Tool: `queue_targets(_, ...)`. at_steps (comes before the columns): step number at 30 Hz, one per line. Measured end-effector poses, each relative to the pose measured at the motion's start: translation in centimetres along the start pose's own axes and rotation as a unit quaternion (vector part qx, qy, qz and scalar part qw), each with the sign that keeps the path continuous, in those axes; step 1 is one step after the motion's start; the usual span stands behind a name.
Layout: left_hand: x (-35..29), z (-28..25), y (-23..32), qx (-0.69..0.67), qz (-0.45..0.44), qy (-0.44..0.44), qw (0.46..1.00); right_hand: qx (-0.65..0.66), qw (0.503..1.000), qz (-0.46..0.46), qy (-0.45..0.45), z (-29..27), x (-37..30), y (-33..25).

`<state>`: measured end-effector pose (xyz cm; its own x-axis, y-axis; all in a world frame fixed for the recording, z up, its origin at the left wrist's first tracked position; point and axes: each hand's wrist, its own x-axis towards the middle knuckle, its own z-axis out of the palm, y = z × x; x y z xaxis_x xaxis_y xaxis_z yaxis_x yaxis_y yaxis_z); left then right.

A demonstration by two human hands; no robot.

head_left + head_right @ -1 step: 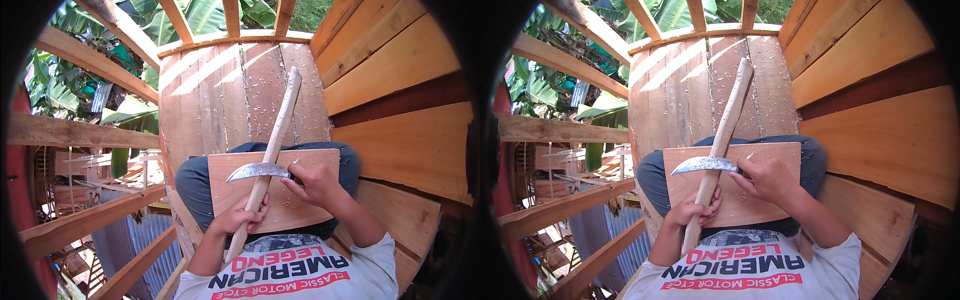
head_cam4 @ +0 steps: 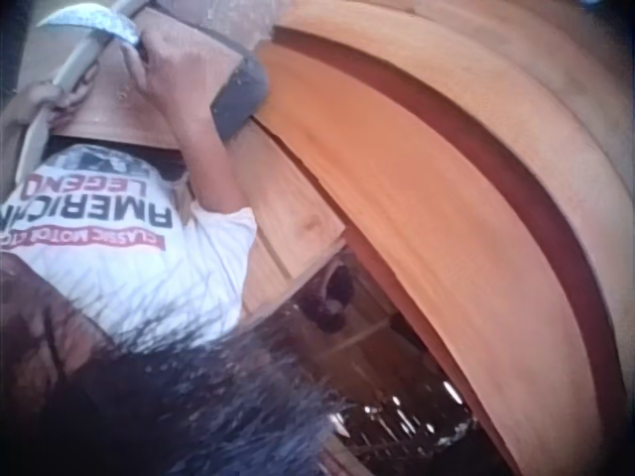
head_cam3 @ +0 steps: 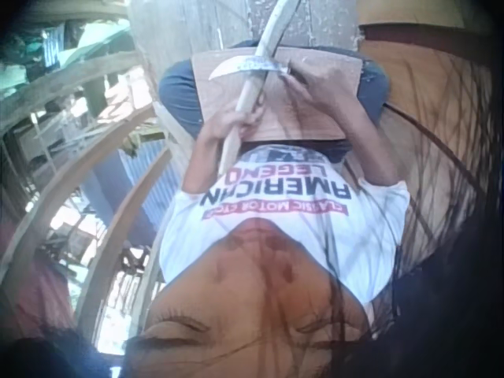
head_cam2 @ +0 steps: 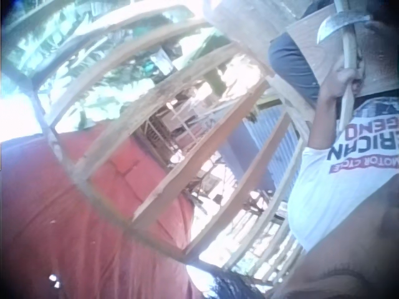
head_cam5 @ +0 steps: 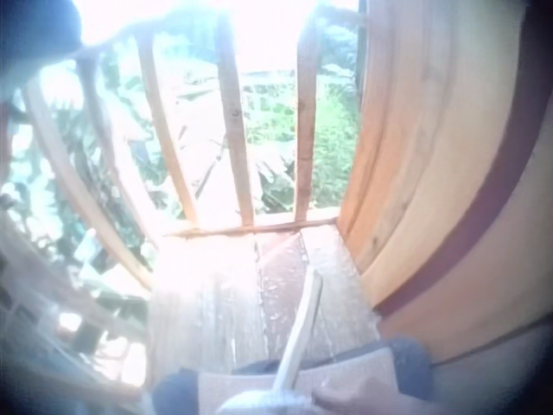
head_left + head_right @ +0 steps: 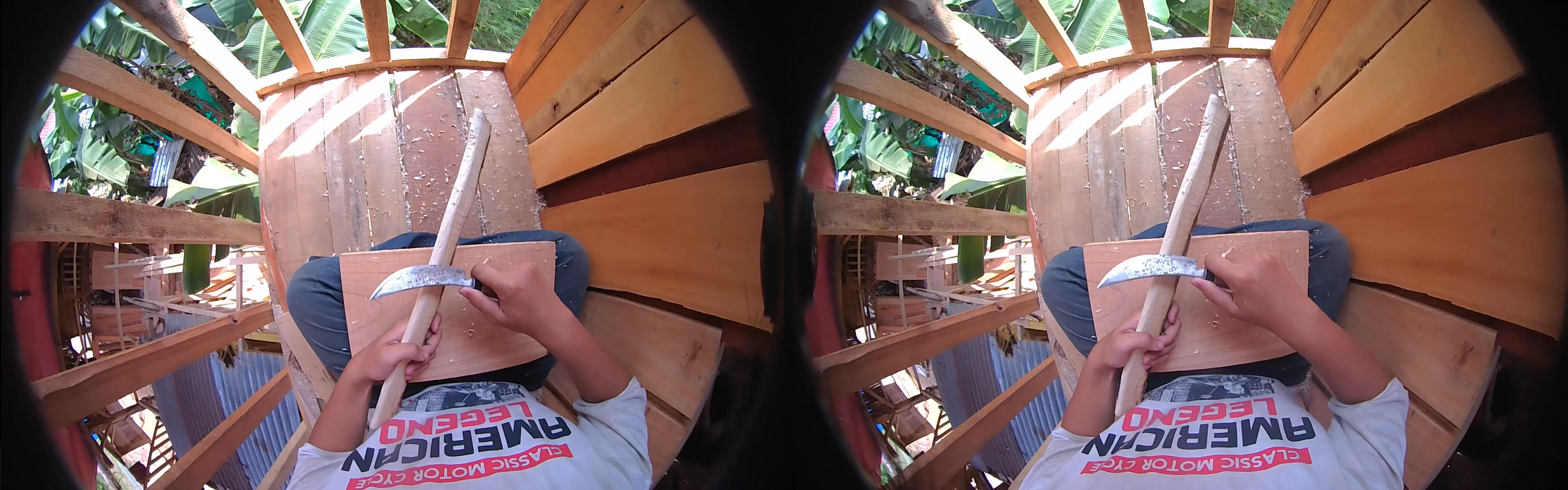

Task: The person sits on the floor of a wooden structure and uses a curved knife to shave and shape a long piece of wood. They hold the wood on their lap and repeatedly scrape the surface to remove thin shavings, gradually refining the wood's shape.

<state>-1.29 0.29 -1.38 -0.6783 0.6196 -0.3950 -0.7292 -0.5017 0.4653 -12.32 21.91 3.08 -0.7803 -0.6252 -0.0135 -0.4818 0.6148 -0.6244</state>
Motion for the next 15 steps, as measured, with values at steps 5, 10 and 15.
queue_targets(5, 0.4, 0.6, 0.4, -0.015, -0.012, 0.011, 1.000, 0.024, 0.998, 0.036, 0.044, -0.4, 0.6, 1.3)
queue_targets(10, -0.4, 0.7, 0.0, 0.050, -0.012, -0.001, 0.999, 0.012, 0.991, 0.113, 0.072, -1.5, 0.9, 1.7)
queue_targets(15, 0.0, 0.7, 0.0, 0.055, 0.000, 0.007, 0.998, 0.026, 0.999, 0.027, 0.036, -1.0, -1.3, 0.5)
